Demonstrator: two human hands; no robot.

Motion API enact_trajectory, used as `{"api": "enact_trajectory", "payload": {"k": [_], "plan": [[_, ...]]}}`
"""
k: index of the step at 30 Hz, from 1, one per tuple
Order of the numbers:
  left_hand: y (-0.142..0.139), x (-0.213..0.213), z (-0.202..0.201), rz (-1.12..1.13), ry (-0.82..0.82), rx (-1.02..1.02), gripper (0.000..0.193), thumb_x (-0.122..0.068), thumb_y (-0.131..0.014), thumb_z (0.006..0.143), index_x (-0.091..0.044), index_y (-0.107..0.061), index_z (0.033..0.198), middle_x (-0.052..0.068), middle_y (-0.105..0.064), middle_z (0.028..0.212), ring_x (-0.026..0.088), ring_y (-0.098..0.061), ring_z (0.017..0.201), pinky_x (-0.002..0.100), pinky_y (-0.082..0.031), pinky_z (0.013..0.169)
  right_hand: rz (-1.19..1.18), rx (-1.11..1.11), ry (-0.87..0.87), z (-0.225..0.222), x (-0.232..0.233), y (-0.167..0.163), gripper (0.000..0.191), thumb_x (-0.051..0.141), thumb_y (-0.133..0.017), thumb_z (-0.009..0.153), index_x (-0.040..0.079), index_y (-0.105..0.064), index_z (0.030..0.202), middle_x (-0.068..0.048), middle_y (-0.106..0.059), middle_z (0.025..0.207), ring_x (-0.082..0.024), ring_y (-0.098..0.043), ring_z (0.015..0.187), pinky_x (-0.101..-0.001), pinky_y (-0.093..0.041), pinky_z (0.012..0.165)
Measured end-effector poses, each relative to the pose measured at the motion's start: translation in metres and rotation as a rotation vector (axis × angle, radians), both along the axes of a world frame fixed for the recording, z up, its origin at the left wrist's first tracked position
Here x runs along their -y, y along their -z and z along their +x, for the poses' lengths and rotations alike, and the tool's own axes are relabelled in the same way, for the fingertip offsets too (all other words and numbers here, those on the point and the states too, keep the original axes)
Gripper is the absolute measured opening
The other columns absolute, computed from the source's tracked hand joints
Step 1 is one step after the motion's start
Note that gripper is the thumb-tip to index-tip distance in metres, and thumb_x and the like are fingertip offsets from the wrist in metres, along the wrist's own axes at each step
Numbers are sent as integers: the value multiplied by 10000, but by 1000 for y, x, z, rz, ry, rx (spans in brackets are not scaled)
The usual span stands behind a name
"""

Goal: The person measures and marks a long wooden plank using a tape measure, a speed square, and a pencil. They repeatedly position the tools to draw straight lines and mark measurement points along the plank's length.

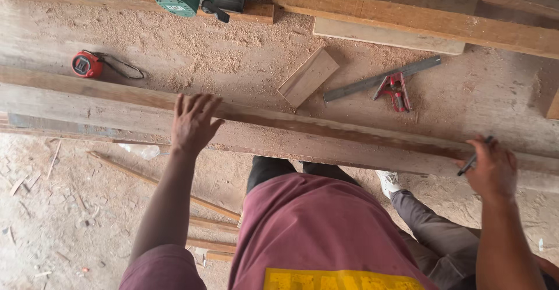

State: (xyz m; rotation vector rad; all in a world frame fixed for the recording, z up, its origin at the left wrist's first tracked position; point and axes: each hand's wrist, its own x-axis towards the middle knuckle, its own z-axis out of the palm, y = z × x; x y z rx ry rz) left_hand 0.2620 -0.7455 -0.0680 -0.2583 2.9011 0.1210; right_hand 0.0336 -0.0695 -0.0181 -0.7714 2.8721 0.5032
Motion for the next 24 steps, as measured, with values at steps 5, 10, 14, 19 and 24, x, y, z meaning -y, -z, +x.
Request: {"api": "enact_trajectory", "payload": {"k": [5,10,14,19,24], "plan": [[17,-32,-12,139,-30,57,551,-510,-660,1041,-371,-489,1547,-41,-516,1593,211,-458,1515,455,-304,1324,-235,112,337,21,37,-20,745,628,-770,847,116,-615,1364,-157,-702,1235,-291,-652,1125,-440,-472,994],[1,-22,19,223,82,-199,780,-592,-651,871,-288,-424,1553,127,-319,1643,345,-312,1497,569,-210,1208,-600,-35,129,89,186,8,718,510,-749,933,14,-588,1428,-235,-620,1368,-389,-568,1290,-579,-454,1106],[-4,57,69,23,-85,-215,712,-603,-639,910,-336,-447,1541,25,-339,1666,250,-270,1547,571,-171,1239,-622,-55,-125,145,303,28,655,471,-751,881,53,-601,1362,-222,-532,1521,-393,-545,1389,-592,-413,1134],[-20,197,127,-40,-699,-330,272,-420,-733,1034,-205,-709,1198,42,-750,1170,279,-686,1068,473,-498,998,-653,-5,-205,184,375,28,614,467,-738,848,77,-618,1307,-204,-554,1484,-411,-527,1367,-608,-408,1115],[-41,284,78,6,-842,-242,543,-603,-766,907,-106,-708,1118,137,-714,1127,319,-665,1058,458,-526,910,-637,-39,-139,204,381,22,559,443,-702,894,76,-624,1308,-191,-591,1480,-364,-568,1365,-586,-415,1130]]}}
